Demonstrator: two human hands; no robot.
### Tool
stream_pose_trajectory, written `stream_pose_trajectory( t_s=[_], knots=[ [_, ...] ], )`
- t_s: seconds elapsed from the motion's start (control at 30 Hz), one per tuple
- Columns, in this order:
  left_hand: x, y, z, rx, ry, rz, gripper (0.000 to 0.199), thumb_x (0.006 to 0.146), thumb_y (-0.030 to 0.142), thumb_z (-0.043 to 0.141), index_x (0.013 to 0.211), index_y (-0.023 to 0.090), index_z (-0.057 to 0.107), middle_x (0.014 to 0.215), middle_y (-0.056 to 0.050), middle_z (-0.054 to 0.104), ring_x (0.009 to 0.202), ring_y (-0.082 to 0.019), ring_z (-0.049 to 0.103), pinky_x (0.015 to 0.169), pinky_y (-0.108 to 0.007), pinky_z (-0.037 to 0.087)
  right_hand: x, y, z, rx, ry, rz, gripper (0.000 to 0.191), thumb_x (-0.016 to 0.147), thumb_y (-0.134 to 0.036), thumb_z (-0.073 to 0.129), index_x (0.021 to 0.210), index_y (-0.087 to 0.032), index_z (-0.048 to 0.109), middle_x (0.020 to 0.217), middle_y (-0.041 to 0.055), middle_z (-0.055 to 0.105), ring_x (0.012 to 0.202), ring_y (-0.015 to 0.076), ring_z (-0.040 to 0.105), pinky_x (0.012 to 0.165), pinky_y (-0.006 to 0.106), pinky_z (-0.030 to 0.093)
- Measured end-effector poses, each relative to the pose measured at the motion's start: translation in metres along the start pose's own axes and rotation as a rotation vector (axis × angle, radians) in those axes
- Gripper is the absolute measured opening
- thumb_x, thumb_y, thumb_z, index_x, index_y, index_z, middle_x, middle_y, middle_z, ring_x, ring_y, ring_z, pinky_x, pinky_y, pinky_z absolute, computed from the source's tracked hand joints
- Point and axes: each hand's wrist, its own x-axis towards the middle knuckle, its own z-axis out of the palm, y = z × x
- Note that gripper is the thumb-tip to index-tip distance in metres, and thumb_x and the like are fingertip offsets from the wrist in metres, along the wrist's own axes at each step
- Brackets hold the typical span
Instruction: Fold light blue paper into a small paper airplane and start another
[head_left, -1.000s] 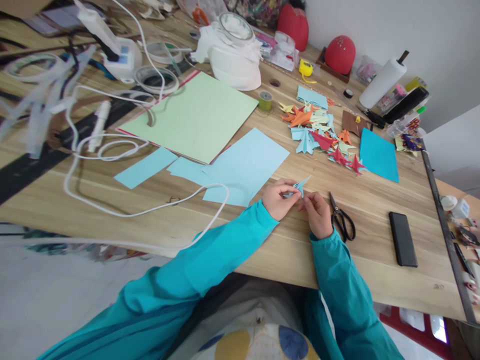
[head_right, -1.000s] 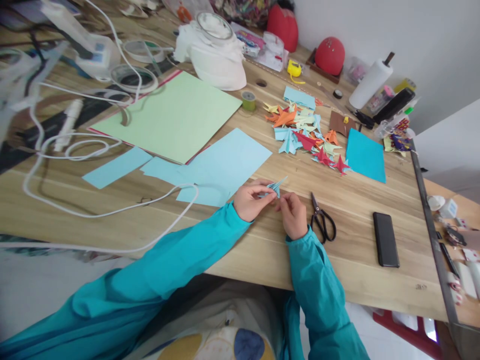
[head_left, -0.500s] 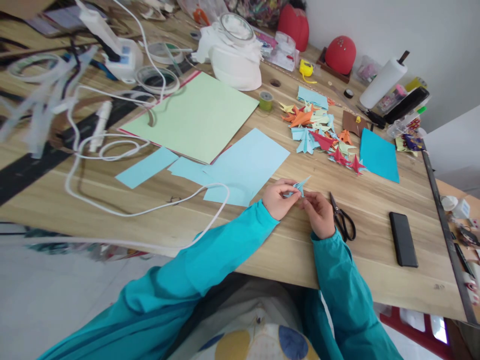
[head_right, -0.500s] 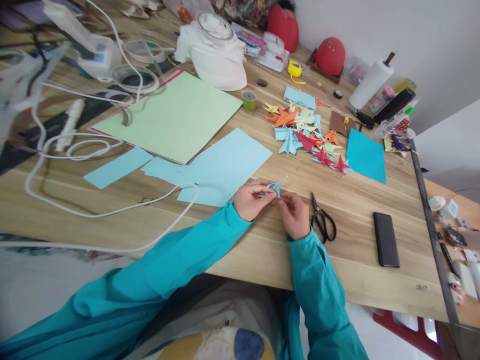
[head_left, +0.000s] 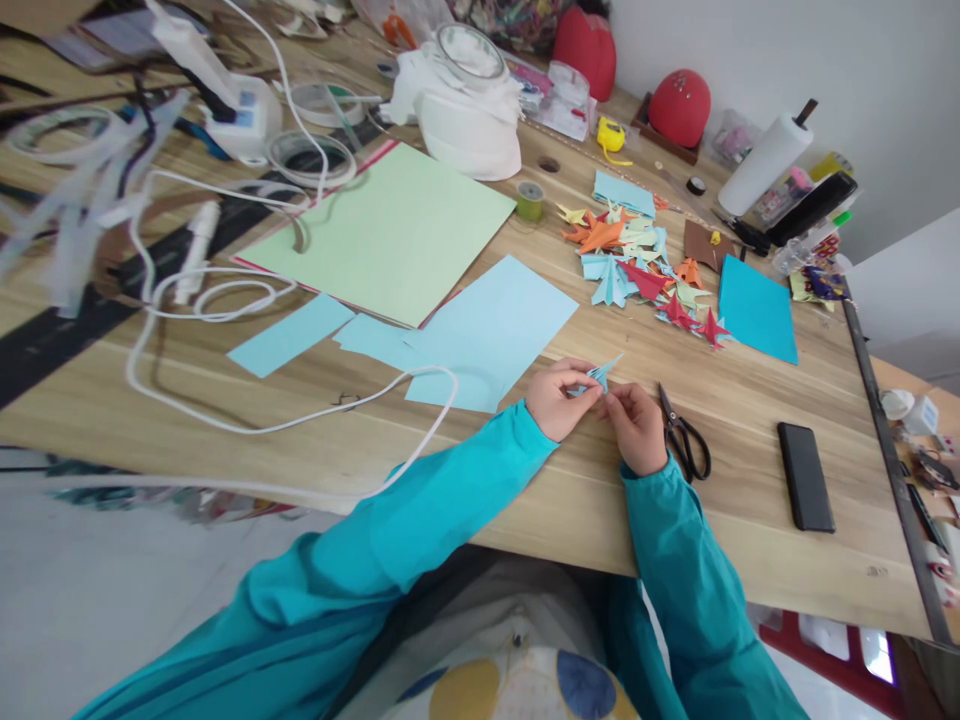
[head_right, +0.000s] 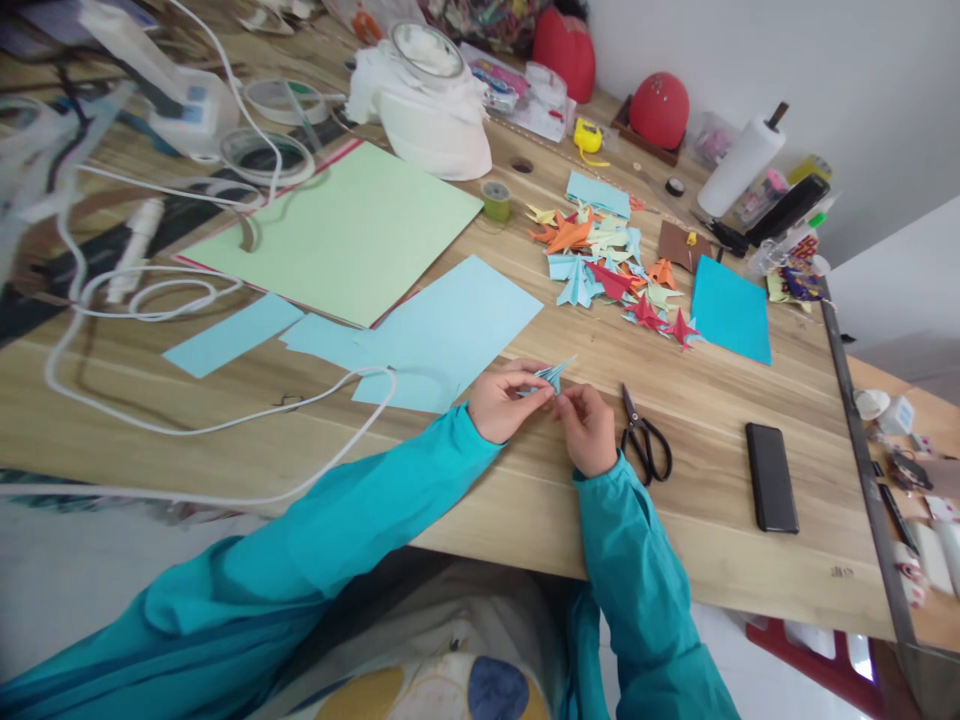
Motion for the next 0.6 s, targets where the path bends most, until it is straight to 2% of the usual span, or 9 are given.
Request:
stream_pose_trajectory(
  t_s=[0.27,0.43,0.6],
  knots=[
    [-0.0014,0.0032,0.0005,0.003,-0.025,-0.012,0.012,0.064,0.023,0.067,0.068,0.013,0.069,0.095,-0.011,0.062,0.079,-0.018,0.063,0.06,-0.028,0.054,0.0023,0.0018,0.0022,0.199,-0.038,0.062,0.027,0.079,-0.044,0.057,0.069,-0.02,0.05,0.052,-0.0033,0.057,0.048,0.0115,0.052,0.052,0.027,0.044],
    [-0.002,0.0037,0.0009,0.006,-0.034,-0.021,0.011,0.064,0.023,0.068,0.068,0.013,0.069,0.095,-0.011,0.063,0.078,-0.018,0.063,0.06,-0.028,0.054,0.0029,0.0033,0.0025,0.241,-0.046,0.073,0.029,0.077,-0.045,0.058,0.066,-0.02,0.049,0.049,-0.0046,0.053,0.046,0.0107,0.05,0.049,0.025,0.042],
    [-0.0004,0.0004,0.0006,-0.002,-0.016,-0.012,0.012,0.064,0.026,0.069,0.067,0.014,0.07,0.095,-0.01,0.063,0.076,-0.017,0.063,0.057,-0.025,0.054,0.0027,0.0054,0.0034,0.237,-0.05,0.097,0.029,0.078,-0.047,0.057,0.069,-0.02,0.049,0.054,-0.0028,0.057,0.051,0.012,0.054,0.054,0.027,0.044]
  ],
)
